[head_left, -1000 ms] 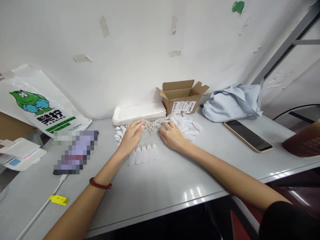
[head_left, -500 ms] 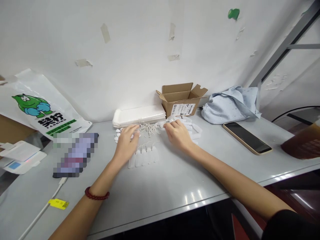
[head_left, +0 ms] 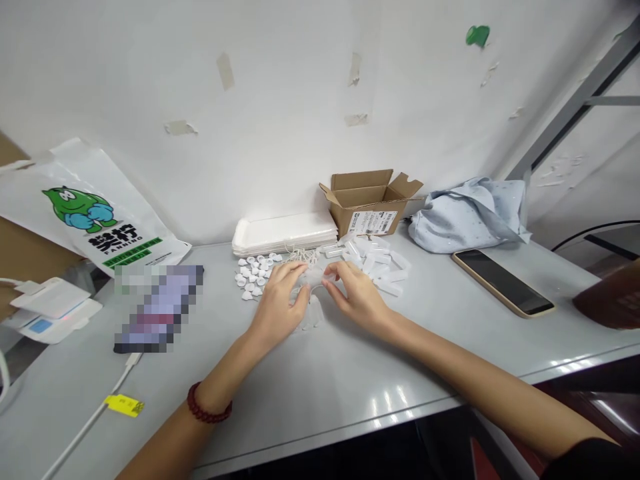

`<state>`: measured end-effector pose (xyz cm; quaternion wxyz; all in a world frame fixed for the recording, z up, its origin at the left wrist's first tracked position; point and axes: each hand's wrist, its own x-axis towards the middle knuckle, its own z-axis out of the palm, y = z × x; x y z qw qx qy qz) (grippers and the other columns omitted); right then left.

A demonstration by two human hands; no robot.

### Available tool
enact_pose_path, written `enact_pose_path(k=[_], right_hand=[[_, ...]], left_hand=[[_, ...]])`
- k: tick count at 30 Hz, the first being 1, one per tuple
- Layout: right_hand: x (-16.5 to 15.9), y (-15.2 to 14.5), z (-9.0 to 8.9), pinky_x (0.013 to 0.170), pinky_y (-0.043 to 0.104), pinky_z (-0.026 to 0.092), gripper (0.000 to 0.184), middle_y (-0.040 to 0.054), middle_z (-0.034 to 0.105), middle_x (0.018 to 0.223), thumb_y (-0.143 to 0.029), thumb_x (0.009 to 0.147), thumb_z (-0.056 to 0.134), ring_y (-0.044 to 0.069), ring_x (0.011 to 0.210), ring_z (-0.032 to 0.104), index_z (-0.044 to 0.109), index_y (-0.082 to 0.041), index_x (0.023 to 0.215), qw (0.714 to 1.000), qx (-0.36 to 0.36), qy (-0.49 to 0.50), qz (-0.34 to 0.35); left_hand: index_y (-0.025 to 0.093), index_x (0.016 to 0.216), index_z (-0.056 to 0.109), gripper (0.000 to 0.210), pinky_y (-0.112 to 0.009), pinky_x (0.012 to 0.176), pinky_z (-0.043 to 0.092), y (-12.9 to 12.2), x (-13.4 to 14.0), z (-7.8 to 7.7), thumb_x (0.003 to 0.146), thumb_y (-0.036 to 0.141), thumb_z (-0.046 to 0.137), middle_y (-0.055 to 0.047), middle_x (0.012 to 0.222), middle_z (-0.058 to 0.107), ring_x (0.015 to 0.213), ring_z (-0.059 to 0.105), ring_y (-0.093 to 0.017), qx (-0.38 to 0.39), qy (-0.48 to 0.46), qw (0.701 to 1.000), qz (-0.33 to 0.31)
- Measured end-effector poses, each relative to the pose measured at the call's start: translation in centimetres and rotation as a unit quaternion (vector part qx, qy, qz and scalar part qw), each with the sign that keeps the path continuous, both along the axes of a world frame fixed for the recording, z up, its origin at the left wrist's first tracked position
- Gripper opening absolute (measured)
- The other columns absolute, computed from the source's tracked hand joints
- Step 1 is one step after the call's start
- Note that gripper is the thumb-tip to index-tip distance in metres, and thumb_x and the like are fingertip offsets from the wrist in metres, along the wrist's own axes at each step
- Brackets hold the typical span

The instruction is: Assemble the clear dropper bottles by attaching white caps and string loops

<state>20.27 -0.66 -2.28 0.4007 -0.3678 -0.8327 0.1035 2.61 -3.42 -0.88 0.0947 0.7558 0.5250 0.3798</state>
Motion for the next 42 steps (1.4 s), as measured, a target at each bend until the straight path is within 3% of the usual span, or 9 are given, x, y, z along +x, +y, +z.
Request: enact_pose_path(k=[8, 13, 18, 22, 29, 36, 42], right_hand=[[0.1, 0.3, -0.3, 0.067, 0.033, 0.047, 0.007, 0.0089, 0.063, 0.087, -0.021, 0.090, 0.045, 0.021, 0.077, 0.058, 0.049, -0.019, 0.095, 0.998, 0.034, -0.005, -0.044], [0.1, 0.3, -0.1, 0.067, 0.032, 0.047, 0.009, 0.0100, 0.065, 0.092, -0.023, 0.089, 0.047, 0.021, 0.078, 0.061, 0.049, -0.018, 0.096, 0.999, -0.011, 0.011, -0.040], [-0.1, 0.0, 0.2, 0.062, 0.030, 0.046, 0.028, 0.0069, 0.066, 0.080, -0.025, 0.088, 0.049, 0.018, 0.066, 0.061, 0.048, -0.013, 0.114, 0.996, -0.083, 0.015, -0.025], [-0.2, -0.1, 0.3, 0.062, 0.027, 0.045, 0.037, 0.0035, 0.066, 0.075, -0.023, 0.087, 0.050, 0.016, 0.061, 0.059, 0.047, -0.014, 0.122, 0.996, -0.086, 0.014, -0.007], [-0.2, 0.1, 0.1, 0.057, 0.025, 0.042, 0.034, -0.0005, 0.061, 0.066, -0.024, 0.088, 0.047, 0.014, 0.054, 0.054, 0.050, -0.014, 0.121, 0.994, -0.107, 0.035, -0.012], [-0.1, 0.0, 0.8, 0.063, 0.028, 0.044, 0.033, 0.0013, 0.067, 0.072, -0.024, 0.087, 0.049, 0.015, 0.066, 0.060, 0.049, -0.015, 0.119, 0.977, -0.187, 0.098, 0.014], [0.0, -0.1, 1.9, 0.070, 0.030, 0.046, 0.027, 0.0004, 0.065, 0.071, -0.026, 0.087, 0.052, 0.014, 0.067, 0.060, 0.051, -0.015, 0.111, 0.931, -0.315, 0.154, 0.097]], left_hand=[[0.014, 0.112, 0.060, 0.030, -0.044, 0.093, 0.049, -0.2, 0.1, 0.1, 0.085, 0.022, 0.049, -0.012, 0.118, 0.061, 0.114, 0.053, -0.024, 0.023, -0.005, 1.000, -0.009], [0.014, 0.117, 0.057, 0.034, -0.047, 0.099, 0.044, -0.6, 0.3, 0.3, 0.085, 0.025, 0.050, -0.012, 0.122, 0.058, 0.117, 0.051, -0.026, 0.018, 0.009, 1.000, -0.017], [0.012, 0.123, 0.052, 0.039, -0.046, 0.101, 0.043, -0.9, 0.4, 0.3, 0.086, 0.023, 0.051, -0.014, 0.124, 0.056, 0.119, 0.048, -0.026, 0.046, 0.037, 0.997, -0.049], [0.010, 0.127, 0.047, 0.043, -0.047, 0.101, 0.044, -1.1, 0.5, 0.3, 0.085, 0.018, 0.050, -0.016, 0.127, 0.053, 0.120, 0.045, -0.027, 0.085, 0.079, 0.991, -0.074], [0.010, 0.128, 0.046, 0.043, -0.049, 0.100, 0.044, -1.2, 0.7, -0.2, 0.086, 0.014, 0.048, -0.018, 0.129, 0.053, 0.122, 0.045, -0.029, 0.139, 0.121, 0.978, -0.100], [0.014, 0.127, 0.048, 0.041, -0.048, 0.099, 0.045, -1.2, 0.5, 0.1, 0.086, 0.014, 0.048, -0.014, 0.126, 0.056, 0.119, 0.048, -0.028, 0.135, 0.107, 0.980, -0.103], [0.014, 0.124, 0.048, 0.038, -0.044, 0.097, 0.046, -1.1, 0.4, 0.3, 0.087, 0.015, 0.051, -0.014, 0.119, 0.057, 0.114, 0.050, -0.025, 0.132, 0.070, 0.987, -0.058]])
